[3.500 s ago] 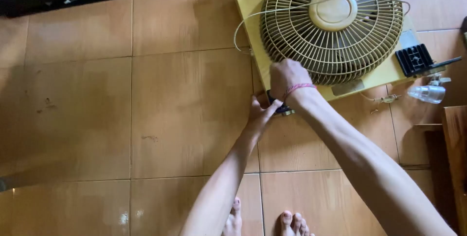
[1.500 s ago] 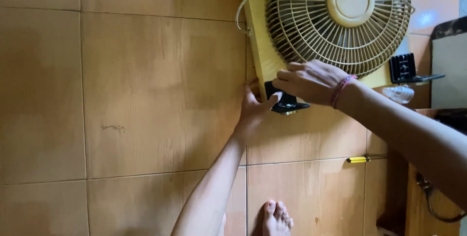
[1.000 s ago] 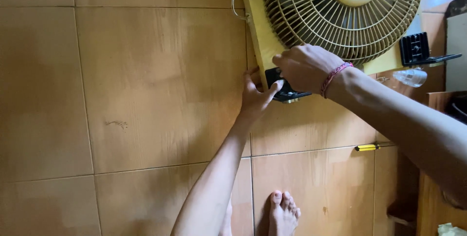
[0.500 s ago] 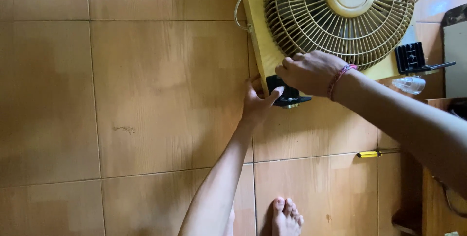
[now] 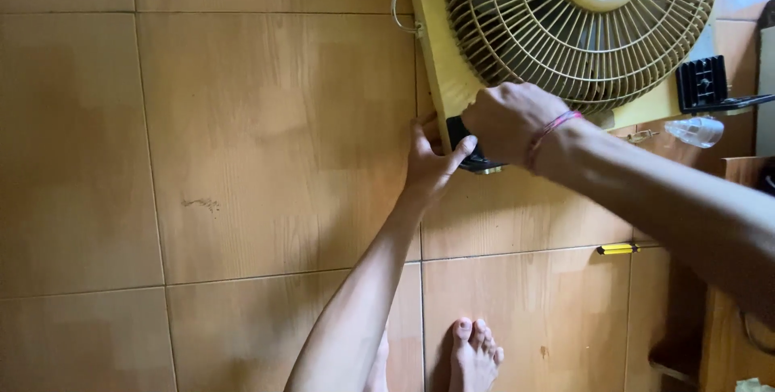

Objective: Cleaning the grill of a box fan using a toothbrush and cleaning solution while inspecting its components.

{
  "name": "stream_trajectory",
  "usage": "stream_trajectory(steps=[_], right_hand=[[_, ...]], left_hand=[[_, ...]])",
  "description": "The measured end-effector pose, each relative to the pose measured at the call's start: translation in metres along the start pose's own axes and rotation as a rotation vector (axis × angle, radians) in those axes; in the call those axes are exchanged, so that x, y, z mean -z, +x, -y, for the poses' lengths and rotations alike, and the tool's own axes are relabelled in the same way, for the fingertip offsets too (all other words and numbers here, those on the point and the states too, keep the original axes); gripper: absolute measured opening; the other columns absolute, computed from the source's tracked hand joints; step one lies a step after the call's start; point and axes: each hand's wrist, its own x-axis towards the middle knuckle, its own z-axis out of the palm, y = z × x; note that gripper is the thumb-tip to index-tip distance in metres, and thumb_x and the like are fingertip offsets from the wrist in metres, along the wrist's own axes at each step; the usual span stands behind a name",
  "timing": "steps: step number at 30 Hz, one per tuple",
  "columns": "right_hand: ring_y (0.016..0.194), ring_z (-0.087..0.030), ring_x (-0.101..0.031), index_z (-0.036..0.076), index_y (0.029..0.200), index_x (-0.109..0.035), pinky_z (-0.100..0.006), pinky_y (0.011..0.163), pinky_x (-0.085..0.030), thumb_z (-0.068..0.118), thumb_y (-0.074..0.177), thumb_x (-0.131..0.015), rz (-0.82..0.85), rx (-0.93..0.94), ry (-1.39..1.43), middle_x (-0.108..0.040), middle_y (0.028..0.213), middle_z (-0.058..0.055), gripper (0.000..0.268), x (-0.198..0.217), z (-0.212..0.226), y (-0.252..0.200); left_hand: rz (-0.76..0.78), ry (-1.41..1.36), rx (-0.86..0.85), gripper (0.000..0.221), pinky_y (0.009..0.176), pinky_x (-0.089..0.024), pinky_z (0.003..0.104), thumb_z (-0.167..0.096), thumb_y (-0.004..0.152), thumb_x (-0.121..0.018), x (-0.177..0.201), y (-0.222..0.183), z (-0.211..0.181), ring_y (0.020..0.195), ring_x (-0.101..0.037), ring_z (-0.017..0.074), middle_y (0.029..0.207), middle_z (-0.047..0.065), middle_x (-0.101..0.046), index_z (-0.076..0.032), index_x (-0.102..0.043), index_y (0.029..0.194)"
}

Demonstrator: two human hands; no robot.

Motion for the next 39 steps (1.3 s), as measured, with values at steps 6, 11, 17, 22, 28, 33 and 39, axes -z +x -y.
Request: stream_trajectory(steps=[6, 11, 17, 22, 28, 33, 39], right_hand=[[0.057, -0.035, -0.071, 0.007, 0.074, -0.077, -0.046, 0.048, -0.057, 0.025, 0.076, -0.067, 0.073, -0.404, 0.463, -0.065, 0.057, -0.015, 0.021, -0.013, 0.012, 0.023], [0.061, -0.031, -0.073, 0.004, 0.080, -0.067, -0.039, 0.053, -0.060, 0.020, 0.083, -0.059, -0.099, -0.134, 0.042, -0.066, 0.064, -0.012, 0.018, -0.001, 0.015, 0.003], [0.078, -0.023, -0.076, 0.015, 0.091, -0.065, -0.036, 0.073, -0.062, 0.036, 0.096, -0.057, 0.062, 0.278, -0.264, -0.068, 0.084, -0.003, 0.023, 0.006, 0.005, 0.021], [0.086, -0.018, -0.075, 0.021, 0.086, -0.066, -0.035, 0.080, -0.060, 0.031, 0.099, -0.054, 0.150, 0.530, -0.398, -0.071, 0.086, 0.004, 0.021, 0.014, -0.003, 0.028], [0.095, -0.018, -0.076, 0.022, 0.097, -0.063, -0.035, 0.094, -0.060, 0.031, 0.102, -0.052, 0.164, 0.324, -0.260, -0.075, 0.092, 0.001, 0.015, 0.028, -0.006, 0.009], [0.080, -0.029, -0.078, 0.012, 0.092, -0.071, -0.040, 0.074, -0.064, 0.026, 0.084, -0.062, 0.129, -0.207, 0.168, -0.076, 0.080, -0.008, 0.019, 0.009, 0.003, 0.008], [0.081, -0.036, -0.077, 0.010, 0.088, -0.082, -0.047, 0.070, -0.063, 0.041, 0.068, -0.065, 0.142, -0.518, 0.431, -0.076, 0.077, -0.016, 0.041, -0.003, 0.004, 0.023]], left_hand=[[0.021, 0.019, 0.011, 0.081, 0.107, -0.051, 0.048, -0.028, 0.082, -0.080, 0.003, -0.006, -0.016, 0.126, -0.060, 0.0324, 0.134, 0.018, -0.059, -0.017, -0.034, 0.148], [0.018, 0.015, 0.001, 0.086, 0.111, -0.048, 0.050, -0.036, 0.078, -0.082, 0.003, 0.002, -0.002, 0.128, -0.059, 0.0335, 0.137, 0.018, -0.058, -0.017, -0.035, 0.147], [0.035, -0.009, 0.013, 0.087, 0.105, -0.050, 0.047, -0.036, 0.074, -0.085, 0.005, -0.003, -0.003, 0.120, -0.061, 0.0285, 0.129, 0.012, -0.061, -0.017, -0.036, 0.144], [0.049, -0.050, 0.048, 0.089, 0.097, -0.054, 0.043, -0.037, 0.074, -0.086, 0.008, -0.003, -0.010, 0.106, -0.064, 0.0186, 0.115, 0.005, -0.062, -0.020, -0.035, 0.145], [0.042, 0.054, -0.003, 0.078, 0.098, -0.053, 0.044, -0.031, 0.076, -0.080, 0.008, -0.015, -0.028, 0.111, -0.063, 0.0264, 0.117, 0.012, -0.060, -0.011, -0.037, 0.138], [0.028, 0.019, -0.018, 0.085, 0.102, -0.052, 0.046, -0.036, 0.075, -0.083, 0.002, -0.007, -0.015, 0.118, -0.062, 0.0316, 0.127, 0.015, -0.060, -0.009, -0.038, 0.141], [-0.019, -0.009, -0.045, 0.076, 0.096, -0.053, 0.042, -0.027, 0.080, -0.081, -0.002, -0.014, -0.018, 0.112, -0.062, 0.0262, 0.120, 0.011, -0.059, -0.010, -0.037, 0.140]])
